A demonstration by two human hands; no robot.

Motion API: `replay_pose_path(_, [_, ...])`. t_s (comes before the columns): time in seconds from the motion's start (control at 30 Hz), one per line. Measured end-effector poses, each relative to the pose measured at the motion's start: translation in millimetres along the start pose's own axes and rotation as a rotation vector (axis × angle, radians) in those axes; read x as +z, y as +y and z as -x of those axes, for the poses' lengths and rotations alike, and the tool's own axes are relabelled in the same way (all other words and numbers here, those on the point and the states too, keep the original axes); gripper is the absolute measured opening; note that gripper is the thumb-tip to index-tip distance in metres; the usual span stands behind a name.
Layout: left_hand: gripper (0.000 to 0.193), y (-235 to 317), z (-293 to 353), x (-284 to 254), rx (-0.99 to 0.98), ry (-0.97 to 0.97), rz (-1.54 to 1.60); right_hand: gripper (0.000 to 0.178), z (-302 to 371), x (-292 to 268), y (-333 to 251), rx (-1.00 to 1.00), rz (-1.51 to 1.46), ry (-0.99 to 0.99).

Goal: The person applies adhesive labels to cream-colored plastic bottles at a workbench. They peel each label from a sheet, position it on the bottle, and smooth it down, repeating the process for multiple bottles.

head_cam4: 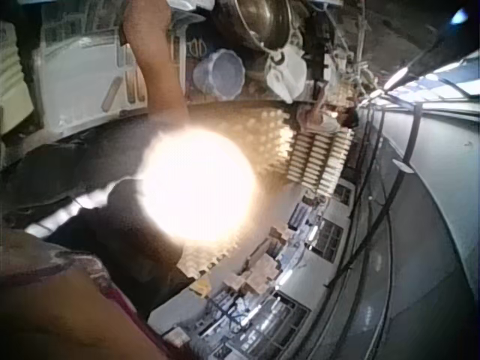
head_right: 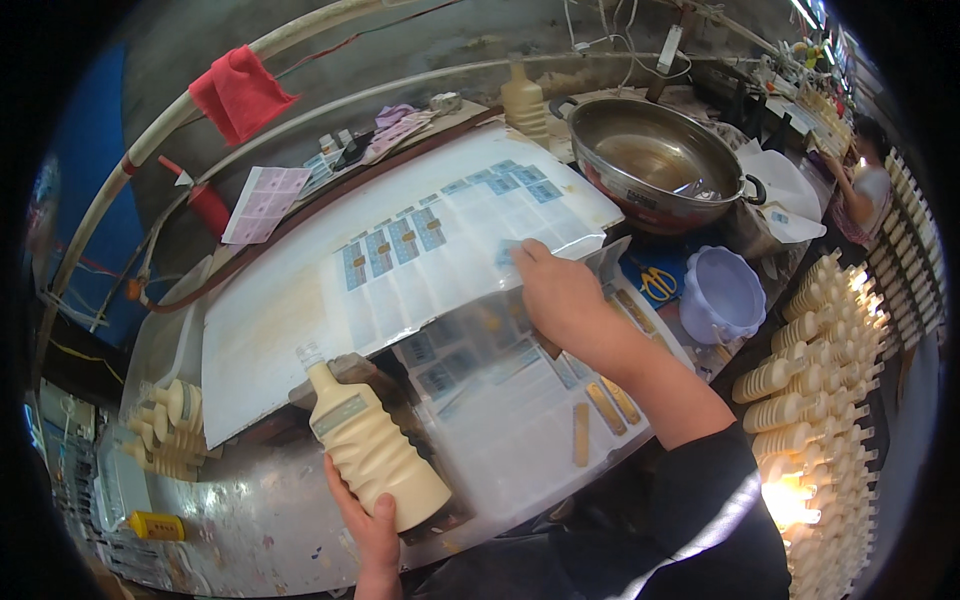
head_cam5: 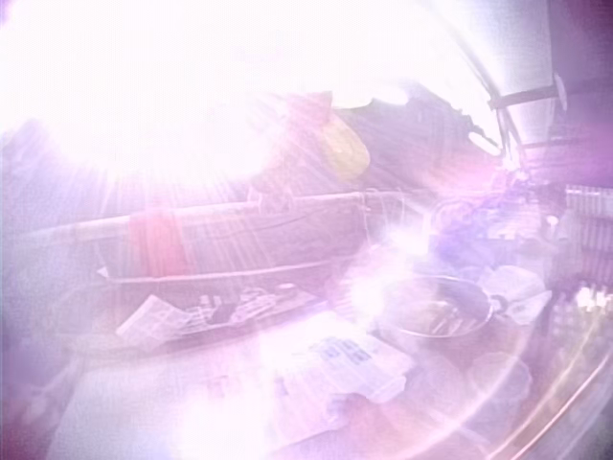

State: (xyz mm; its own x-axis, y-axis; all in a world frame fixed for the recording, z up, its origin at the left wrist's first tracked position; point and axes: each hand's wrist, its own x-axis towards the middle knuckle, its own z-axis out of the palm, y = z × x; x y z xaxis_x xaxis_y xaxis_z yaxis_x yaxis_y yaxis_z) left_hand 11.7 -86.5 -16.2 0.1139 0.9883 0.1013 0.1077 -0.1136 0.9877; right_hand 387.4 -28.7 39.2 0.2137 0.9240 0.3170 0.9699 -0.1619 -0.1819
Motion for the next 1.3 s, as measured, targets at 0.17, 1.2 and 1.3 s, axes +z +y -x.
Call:
replay_pose_path(0.17, [0.102, 2, 1, 1, -0.012, 0.001, 0.039, 0.050, -3, 3, -7, -0.083, -0.059, -0.090])
replay_pose_path(1.2, [0.115, -2, 5, -1, -0.014, -0.005, -0.059, 0.031, 21, 25, 30, -0.194, -0.196, 0.371])
replay_pose_path(1.3, [0.114, -2, 4, -1, -0.005, -0.006, -0.054, 0.031, 16, 35, 35, -0.260, -0.139, 0.411])
